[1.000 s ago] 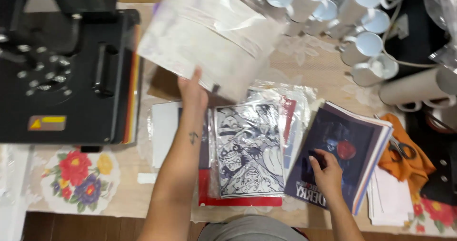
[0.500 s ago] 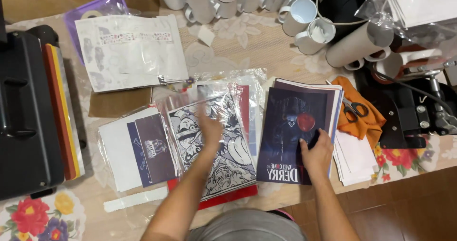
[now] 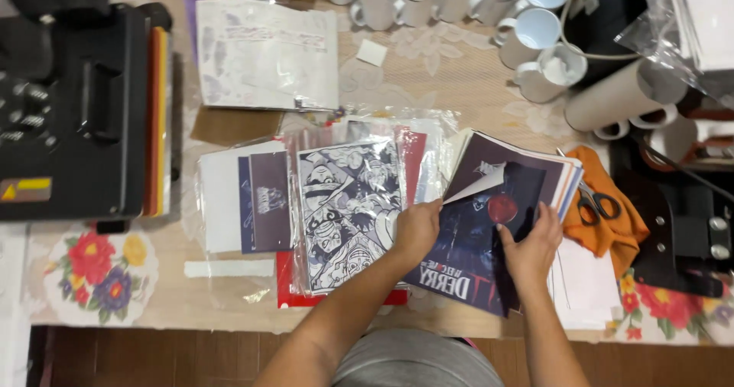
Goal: The person organizes various printed sheets featuring cartoon and superhero designs on a table. They pick up, sort, and stack the sheets, which include designs like Batman and Superman, while handling them by hand.
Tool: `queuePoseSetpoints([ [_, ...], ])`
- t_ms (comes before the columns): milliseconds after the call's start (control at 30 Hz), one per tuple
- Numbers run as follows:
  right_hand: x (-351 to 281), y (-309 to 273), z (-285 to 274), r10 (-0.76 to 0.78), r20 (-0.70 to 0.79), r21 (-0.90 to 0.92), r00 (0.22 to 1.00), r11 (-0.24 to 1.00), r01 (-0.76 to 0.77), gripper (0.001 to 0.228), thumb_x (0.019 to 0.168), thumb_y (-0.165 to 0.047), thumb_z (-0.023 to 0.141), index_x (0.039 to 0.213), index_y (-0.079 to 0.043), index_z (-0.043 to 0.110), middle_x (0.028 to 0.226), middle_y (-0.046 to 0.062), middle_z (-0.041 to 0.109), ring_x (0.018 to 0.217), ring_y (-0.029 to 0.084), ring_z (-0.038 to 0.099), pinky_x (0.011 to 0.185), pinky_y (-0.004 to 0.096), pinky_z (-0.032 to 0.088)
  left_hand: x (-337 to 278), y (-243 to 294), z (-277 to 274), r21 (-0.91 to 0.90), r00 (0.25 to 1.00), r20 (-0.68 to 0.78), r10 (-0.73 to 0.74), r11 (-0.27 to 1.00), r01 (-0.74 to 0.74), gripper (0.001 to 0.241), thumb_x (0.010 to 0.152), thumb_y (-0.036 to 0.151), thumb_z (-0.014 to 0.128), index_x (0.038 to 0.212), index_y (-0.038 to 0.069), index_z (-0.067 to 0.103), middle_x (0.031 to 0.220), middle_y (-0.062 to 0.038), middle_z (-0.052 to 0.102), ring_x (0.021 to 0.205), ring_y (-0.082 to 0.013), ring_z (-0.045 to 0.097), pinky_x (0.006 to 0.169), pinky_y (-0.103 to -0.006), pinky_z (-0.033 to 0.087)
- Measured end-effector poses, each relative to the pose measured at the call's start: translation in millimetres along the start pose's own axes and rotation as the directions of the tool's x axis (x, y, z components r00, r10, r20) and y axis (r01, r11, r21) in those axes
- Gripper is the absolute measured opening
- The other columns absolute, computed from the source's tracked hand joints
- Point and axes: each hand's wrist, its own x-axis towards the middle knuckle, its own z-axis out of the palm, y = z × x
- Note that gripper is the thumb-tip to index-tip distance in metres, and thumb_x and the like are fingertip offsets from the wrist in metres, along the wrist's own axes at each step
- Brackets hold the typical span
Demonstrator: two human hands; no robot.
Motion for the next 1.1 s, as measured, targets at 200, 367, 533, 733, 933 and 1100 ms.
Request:
queuePoseSetpoints([
  [200,63,-60,-44,-0.503,-0.051,0.064,0.862,0.860,0.506,0.101,0.064,-0.006,0.093,0.146,0.013,0.038,0.148,0.040,0.032,0.137,0.062,0.029,0.114,0.067,0.025,-5,-25,-34,-0.563,0.974,-0.205,-0.099,0.826,-0.034,0.016,0.093,0.015,0.071,0.107,0.015,0.079,0.086,-0.012,0.077,0.089,-0.0271,0.074,0.073,-0.0346,0.059],
  [367,102,-89,-29,-0.342,0.551,0.769,0.762,0.563,-0.303,0.050,0.083,-0.003,0.071,0.130,-0.007,0.054,0.114,0.008,0.069,0.092,0.012,0.065,0.079,0.025,0.055,15,-86,-67,-0.860,0.925,-0.189,-0.331,0.510,0.006,0.026,0.084,0.017,0.081,0.106,0.004,0.077,0.094,-0.002,0.076,0.083,-0.0065,0.065,0.077,-0.0216,0.053],
  [533,117,-64,51,-0.214,0.643,0.606,0.736,0.730,-0.316,0.029,0.088,-0.004,0.072,0.089,-0.010,0.044,0.072,0.001,0.042,0.061,0.010,0.046,0.058,0.026,0.053,65,-92,-143,-0.844,0.898,-0.318,-0.304,0.523,-0.121,0.016,0.092,0.015,0.073,0.106,0.008,0.076,0.080,-0.001,0.072,0.073,-0.0065,0.064,0.070,-0.0224,0.055],
  [733,185,-43,91,-0.010,0.408,0.741,0.913,0.588,-0.325,0.012,0.102,-0.013,0.070,0.112,-0.012,0.066,0.083,0.001,0.067,0.070,0.014,0.072,0.064,0.029,0.066,110,-156,-153,-0.202,0.961,-0.276,0.004,0.978,-0.062,0.036,0.105,0.023,0.049,0.132,0.004,0.063,0.130,-0.020,0.065,0.131,-0.0378,0.053,0.114,-0.0565,0.031],
  [933,194,-95,143,0.067,0.372,0.837,0.926,0.408,-0.365,0.004,0.105,-0.018,0.065,0.107,-0.018,0.062,0.087,-0.005,0.071,0.074,0.009,0.074,0.067,0.024,0.068,115,-180,-128,0.255,0.969,-0.196,0.152,0.962,-0.099,0.037,0.102,0.027,0.056,0.133,0.009,0.061,0.126,-0.013,0.066,0.127,-0.0306,0.056,0.114,-0.0502,0.033],
  [1100,177,-158,181,0.063,0.389,0.880,0.919,0.268,-0.391,0.003,0.105,-0.018,0.062,0.108,-0.017,0.060,0.090,-0.003,0.073,0.075,0.010,0.076,0.065,0.024,0.068,139,-201,-122,0.265,0.961,-0.233,0.147,0.961,-0.083,0.047,0.095,0.032,0.066,0.136,0.010,0.058,0.127,-0.009,0.061,0.129,-0.0288,0.051,0.116,-0.0541,0.027],
])
